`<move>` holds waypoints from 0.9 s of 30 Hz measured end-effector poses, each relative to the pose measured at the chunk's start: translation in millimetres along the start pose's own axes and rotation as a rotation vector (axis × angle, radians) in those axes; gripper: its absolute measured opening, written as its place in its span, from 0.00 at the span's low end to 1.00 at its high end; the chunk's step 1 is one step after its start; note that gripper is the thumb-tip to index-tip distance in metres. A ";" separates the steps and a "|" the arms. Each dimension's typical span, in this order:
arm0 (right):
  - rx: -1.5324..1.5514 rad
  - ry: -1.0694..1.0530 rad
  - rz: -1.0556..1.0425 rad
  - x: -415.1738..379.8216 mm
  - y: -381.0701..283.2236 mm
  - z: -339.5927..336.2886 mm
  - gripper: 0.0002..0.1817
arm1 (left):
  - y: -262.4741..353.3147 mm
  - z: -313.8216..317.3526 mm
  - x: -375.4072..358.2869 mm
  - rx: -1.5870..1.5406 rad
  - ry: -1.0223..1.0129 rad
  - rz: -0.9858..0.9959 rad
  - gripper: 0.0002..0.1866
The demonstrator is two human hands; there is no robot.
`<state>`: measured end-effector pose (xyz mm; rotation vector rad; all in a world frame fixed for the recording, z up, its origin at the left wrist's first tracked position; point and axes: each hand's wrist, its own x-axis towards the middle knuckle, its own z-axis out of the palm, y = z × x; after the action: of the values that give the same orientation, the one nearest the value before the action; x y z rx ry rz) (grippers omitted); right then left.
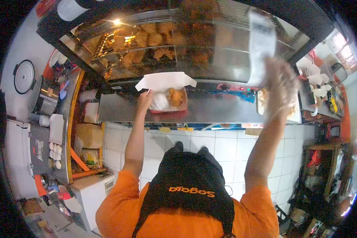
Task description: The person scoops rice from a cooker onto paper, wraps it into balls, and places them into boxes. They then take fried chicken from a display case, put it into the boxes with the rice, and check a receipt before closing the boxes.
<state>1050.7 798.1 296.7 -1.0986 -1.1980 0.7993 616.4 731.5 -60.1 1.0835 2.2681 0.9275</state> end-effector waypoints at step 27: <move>-0.004 -0.669 0.272 -124.3 104.2 126.0 0.16 | 205.4 -143.1 -152.6 -1.278 -0.420 0.140 0.18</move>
<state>908.1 743.4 159.4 -1.0393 -1.6136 1.4496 715.3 650.4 203.7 0.6874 0.8842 1.6298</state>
